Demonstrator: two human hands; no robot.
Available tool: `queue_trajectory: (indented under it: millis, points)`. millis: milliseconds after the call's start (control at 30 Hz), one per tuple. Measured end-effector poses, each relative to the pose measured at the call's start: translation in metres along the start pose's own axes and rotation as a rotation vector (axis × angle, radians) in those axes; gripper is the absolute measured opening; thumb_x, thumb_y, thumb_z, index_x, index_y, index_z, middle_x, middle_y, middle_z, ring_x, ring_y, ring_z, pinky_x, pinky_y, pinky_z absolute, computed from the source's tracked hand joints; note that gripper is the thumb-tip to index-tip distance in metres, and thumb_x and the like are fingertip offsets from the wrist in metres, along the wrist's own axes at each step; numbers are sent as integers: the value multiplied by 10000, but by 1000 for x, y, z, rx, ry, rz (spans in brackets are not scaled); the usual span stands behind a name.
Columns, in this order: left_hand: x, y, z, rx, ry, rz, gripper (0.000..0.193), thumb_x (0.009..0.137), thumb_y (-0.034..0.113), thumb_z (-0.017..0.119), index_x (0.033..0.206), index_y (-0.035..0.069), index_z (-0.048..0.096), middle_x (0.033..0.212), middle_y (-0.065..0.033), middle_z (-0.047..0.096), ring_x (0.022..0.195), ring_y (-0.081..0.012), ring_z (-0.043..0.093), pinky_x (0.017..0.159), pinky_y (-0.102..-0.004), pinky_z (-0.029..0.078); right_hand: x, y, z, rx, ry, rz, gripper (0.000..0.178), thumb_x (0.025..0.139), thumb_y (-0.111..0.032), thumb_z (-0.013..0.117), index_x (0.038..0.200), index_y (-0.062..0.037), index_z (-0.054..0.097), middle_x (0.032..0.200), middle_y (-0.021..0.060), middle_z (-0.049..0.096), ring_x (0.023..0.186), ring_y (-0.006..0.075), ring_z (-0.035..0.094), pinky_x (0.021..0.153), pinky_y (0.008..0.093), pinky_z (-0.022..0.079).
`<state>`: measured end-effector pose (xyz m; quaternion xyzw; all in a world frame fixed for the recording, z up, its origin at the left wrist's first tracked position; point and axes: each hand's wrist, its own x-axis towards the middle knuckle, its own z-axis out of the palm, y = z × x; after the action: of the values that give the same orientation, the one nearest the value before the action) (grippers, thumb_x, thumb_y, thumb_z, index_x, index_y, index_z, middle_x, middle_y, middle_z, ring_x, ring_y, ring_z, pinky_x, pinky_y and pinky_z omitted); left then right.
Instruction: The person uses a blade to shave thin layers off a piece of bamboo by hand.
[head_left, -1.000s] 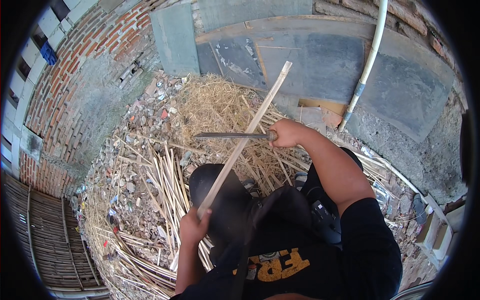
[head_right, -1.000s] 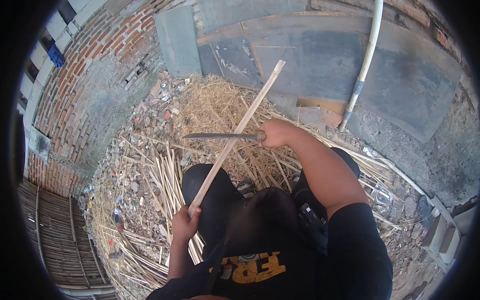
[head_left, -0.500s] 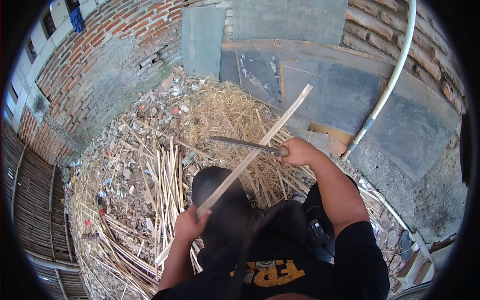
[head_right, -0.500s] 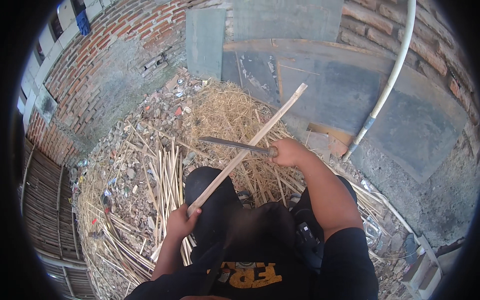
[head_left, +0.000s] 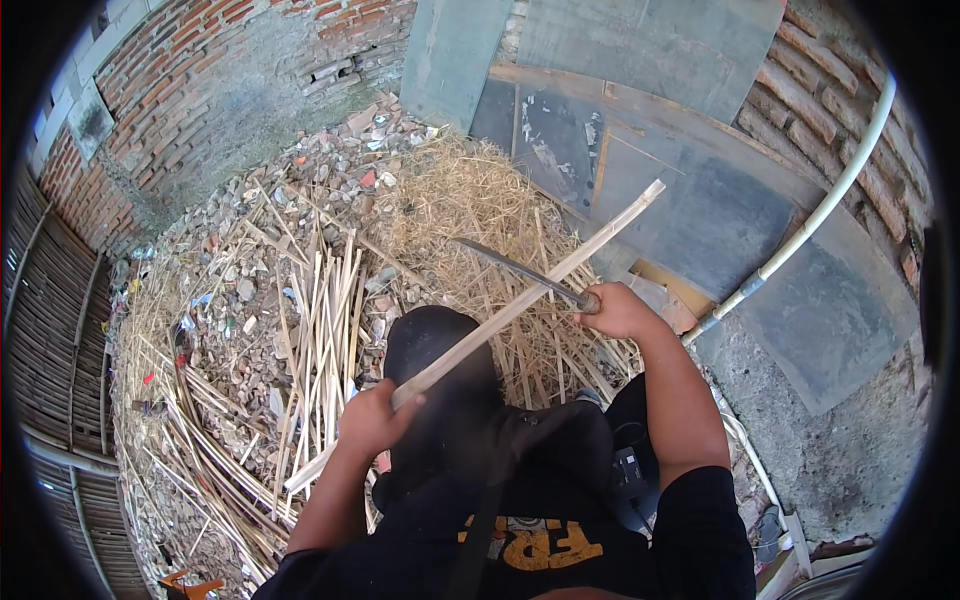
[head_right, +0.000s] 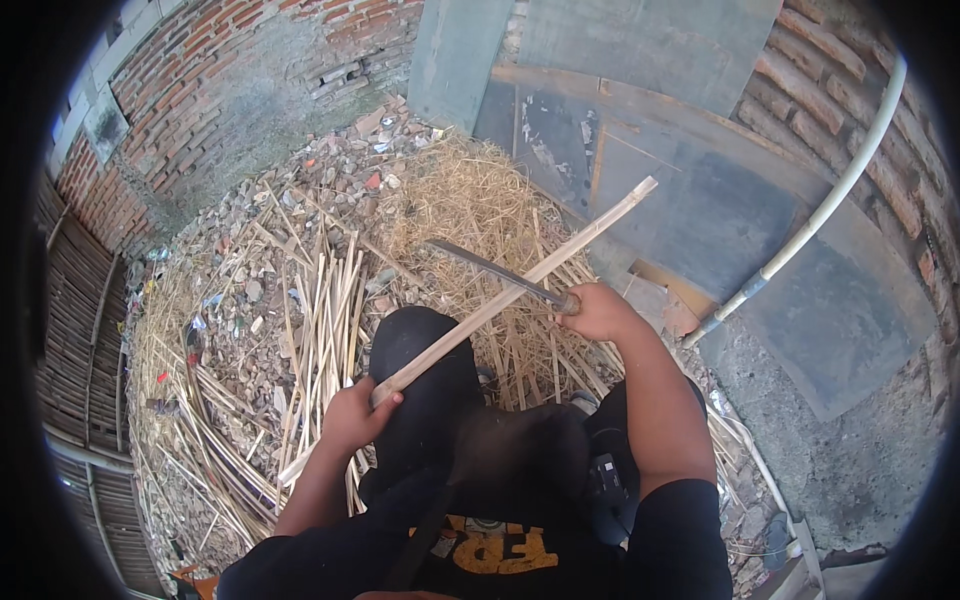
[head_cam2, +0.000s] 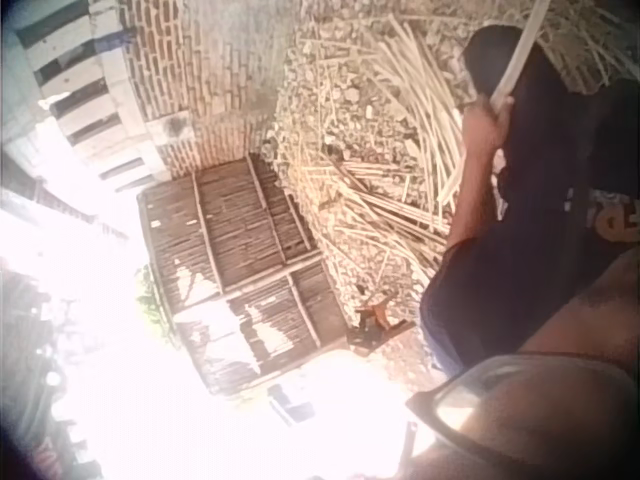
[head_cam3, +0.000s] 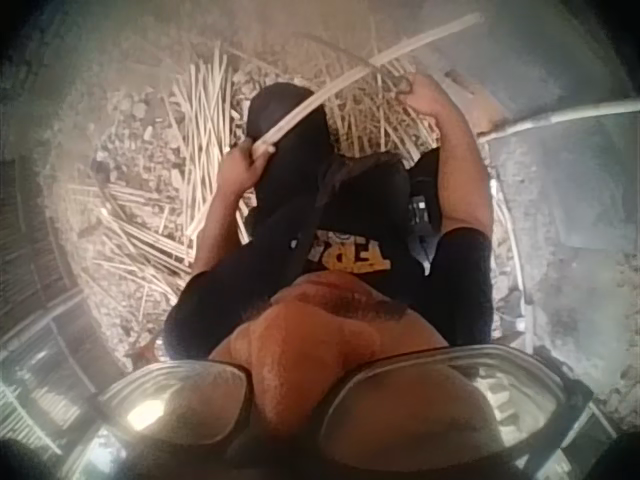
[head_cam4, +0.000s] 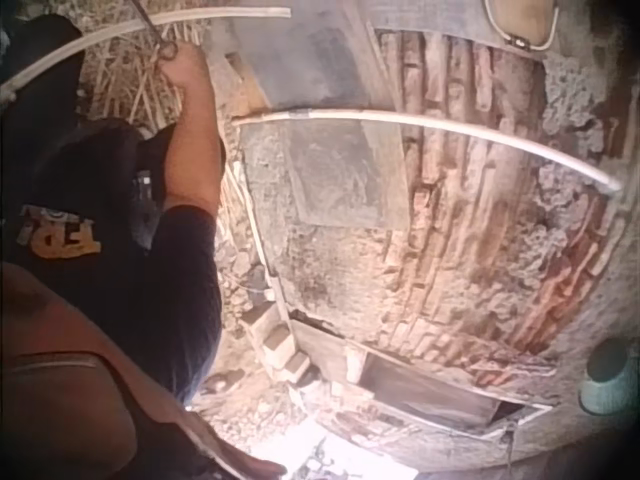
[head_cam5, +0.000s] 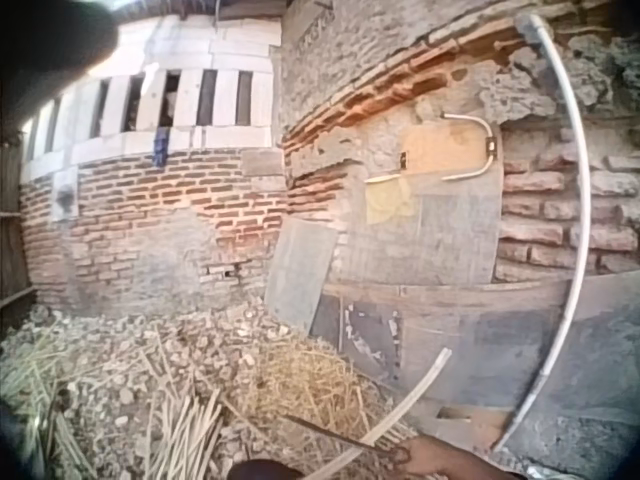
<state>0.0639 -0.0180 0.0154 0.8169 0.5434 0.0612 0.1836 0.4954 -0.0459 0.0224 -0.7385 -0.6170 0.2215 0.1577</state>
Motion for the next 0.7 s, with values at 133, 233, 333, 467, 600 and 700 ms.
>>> queue_trajectory:
  millis: [133,233,333,467,600,700]
  points:
    - [0,-2,0,-5,-10,-5,553,891,582,644,823,37,574,686,-228,643,703,-434,667,651,-524,523,1,-4,-1,18,-35,12,412,782,-332,792,993,6,691,795,212,672,786,360,662,748,434,513]
    - [0,-2,0,-6,1,13,555,891,580,645,823,34,571,686,-231,642,703,-433,667,653,-525,522,2,-1,-1,21,-33,1,423,786,-330,799,1000,17,687,762,218,658,748,344,659,733,429,507]
    - [0,-1,0,-16,16,30,569,899,554,662,822,-3,573,644,-241,612,683,-458,646,632,-515,496,3,4,2,19,-23,-13,395,786,-322,797,973,8,687,756,215,656,739,349,655,726,431,506]
    - [3,-1,2,6,15,37,549,893,547,661,801,14,562,673,-241,640,688,-446,661,644,-523,521,2,1,0,39,-42,36,351,789,-314,784,969,-22,705,823,187,689,807,348,670,763,420,521]
    - [2,-2,4,-5,48,48,543,891,517,678,765,5,551,635,-252,616,659,-463,645,615,-518,514,1,-2,-1,45,-26,33,373,796,-303,775,1054,-40,712,919,199,712,898,355,686,827,430,529]
    - [2,-3,5,-7,74,61,529,892,490,689,757,-2,547,612,-250,595,633,-468,632,597,-516,500,1,-1,-3,51,-49,3,401,807,-295,762,1123,-52,711,960,216,710,927,369,685,849,446,530]
